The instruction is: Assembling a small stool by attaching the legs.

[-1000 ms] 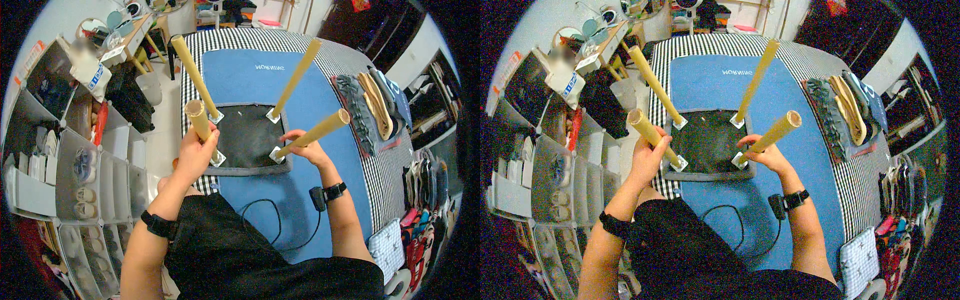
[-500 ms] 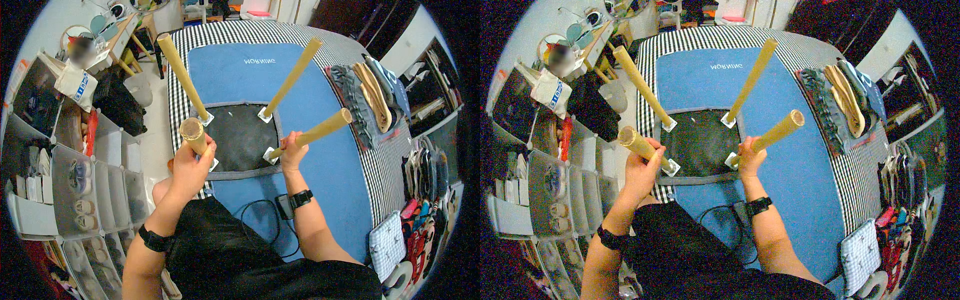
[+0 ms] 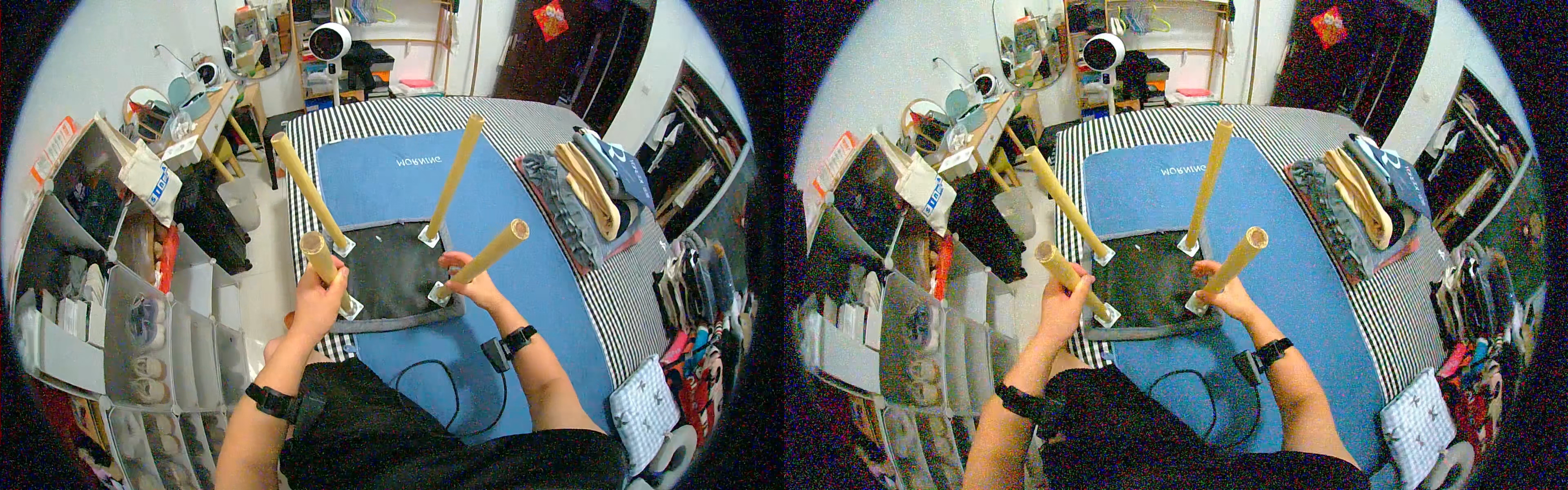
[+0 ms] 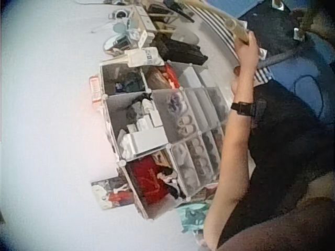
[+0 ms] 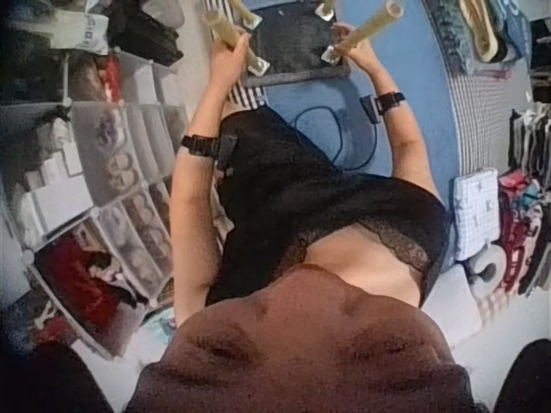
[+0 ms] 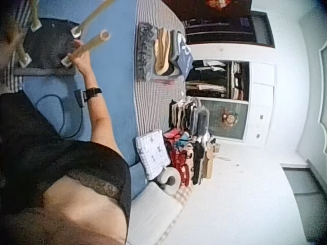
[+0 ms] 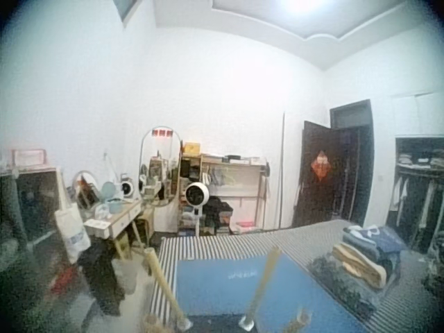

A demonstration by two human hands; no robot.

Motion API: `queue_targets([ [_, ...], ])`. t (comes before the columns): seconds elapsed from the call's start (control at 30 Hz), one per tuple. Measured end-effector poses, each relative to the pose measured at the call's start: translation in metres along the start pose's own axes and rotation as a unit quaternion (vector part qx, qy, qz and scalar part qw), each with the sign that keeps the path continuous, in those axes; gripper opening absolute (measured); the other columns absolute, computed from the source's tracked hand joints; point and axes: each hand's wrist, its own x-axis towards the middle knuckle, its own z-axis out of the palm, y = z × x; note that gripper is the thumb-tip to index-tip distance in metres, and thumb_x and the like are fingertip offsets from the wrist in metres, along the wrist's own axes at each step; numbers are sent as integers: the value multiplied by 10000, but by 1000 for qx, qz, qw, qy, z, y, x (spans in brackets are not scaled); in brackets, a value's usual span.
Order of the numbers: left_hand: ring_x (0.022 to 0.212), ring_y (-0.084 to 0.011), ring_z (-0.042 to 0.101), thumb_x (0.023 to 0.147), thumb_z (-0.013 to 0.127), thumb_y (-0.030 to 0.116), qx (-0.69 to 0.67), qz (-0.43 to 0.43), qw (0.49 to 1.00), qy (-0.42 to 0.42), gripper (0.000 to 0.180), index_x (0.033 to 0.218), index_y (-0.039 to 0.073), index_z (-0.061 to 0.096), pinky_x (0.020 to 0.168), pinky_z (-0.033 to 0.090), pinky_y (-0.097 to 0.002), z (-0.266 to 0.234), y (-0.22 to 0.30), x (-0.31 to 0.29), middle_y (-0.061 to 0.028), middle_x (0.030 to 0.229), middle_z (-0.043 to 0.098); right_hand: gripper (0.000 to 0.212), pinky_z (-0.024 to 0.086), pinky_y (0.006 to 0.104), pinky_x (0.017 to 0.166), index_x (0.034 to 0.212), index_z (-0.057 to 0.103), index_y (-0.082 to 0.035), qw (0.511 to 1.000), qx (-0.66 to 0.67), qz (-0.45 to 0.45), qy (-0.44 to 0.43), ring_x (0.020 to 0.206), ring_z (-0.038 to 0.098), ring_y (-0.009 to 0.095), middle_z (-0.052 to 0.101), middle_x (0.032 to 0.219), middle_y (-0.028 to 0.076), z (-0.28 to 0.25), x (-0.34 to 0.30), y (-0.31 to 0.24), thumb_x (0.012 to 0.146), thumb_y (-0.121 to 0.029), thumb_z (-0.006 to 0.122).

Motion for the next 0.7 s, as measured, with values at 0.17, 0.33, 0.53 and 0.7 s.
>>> queue_targets([
  [0.17,692,-95,501,821,590,110,10,-43,999,-17,122,894,40,521,617,419,-263,-3,-3,2,-19,765,531,160,413,269,458,686,486,-81,979,165,43,109,507,514,121,527,584,10,23,9,41,740,-88,636],
  [0.33,698,-92,509,823,581,99,6,-47,999,-10,113,901,44,521,616,418,-259,5,-2,-1,-21,761,537,191,428,276,496,676,461,-63,949,152,33,274,455,450,111,490,532,27,50,10,46,802,-143,579],
  [0.53,659,-82,493,828,570,85,16,8,1000,-16,68,865,37,539,601,406,-248,11,1,1,-8,724,537,180,411,291,472,643,472,-53,886,61,4,460,509,500,121,494,570,20,60,17,58,783,-90,579],
  [0.7,658,-75,481,832,569,85,3,-12,1000,2,67,868,36,541,596,398,-239,9,3,-6,-6,725,526,119,429,288,518,735,496,-48,887,111,22,447,566,518,131,529,640,22,67,13,58,766,-86,604],
])
